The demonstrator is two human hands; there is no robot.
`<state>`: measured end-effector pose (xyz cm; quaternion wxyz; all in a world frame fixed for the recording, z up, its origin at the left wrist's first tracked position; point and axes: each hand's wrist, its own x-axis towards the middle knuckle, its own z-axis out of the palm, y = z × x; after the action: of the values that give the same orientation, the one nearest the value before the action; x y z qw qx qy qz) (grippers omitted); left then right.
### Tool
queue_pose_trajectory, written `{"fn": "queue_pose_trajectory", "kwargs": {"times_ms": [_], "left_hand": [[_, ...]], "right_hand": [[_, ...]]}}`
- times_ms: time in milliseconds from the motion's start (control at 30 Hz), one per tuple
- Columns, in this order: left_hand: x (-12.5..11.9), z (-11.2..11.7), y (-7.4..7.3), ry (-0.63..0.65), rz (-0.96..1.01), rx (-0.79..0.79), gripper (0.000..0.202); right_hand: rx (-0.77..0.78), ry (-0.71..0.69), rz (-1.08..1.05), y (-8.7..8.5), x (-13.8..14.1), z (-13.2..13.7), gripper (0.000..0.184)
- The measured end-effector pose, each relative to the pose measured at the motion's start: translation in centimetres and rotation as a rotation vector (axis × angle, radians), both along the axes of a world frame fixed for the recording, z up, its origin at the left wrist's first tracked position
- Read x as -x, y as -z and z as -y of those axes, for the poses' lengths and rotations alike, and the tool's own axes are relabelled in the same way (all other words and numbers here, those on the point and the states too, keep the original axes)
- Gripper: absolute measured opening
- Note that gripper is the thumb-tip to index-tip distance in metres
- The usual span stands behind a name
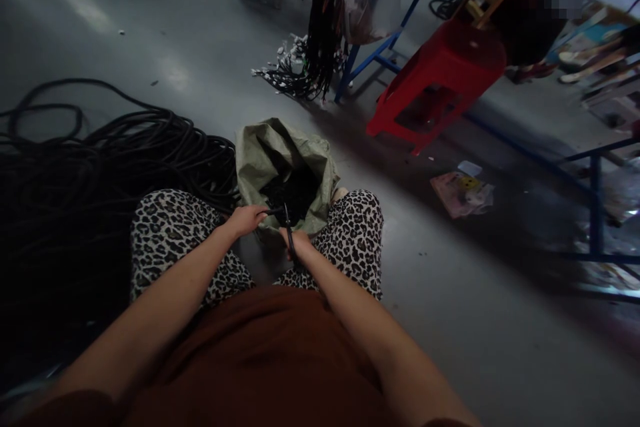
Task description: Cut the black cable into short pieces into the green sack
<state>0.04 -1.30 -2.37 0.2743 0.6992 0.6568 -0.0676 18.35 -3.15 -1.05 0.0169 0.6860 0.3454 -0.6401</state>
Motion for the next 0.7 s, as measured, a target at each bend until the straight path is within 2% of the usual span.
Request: {"fn": "queue_pose_trajectory", "kwargs": {"times_ms": [200,700], "left_hand": [[-0.2,-0.2,-0.3,-0.026,0.011,-0.031,0.034],[-0.3,0.3,-0.8,-0.001,0.034,-0.007,0.033]], "right_hand": [[0.001,-0.081,-0.064,0.3,0.1,0.3,0.051],[-0.011,-0.165,-0.053,1.7,0.6,-0.1,0.059]]}}
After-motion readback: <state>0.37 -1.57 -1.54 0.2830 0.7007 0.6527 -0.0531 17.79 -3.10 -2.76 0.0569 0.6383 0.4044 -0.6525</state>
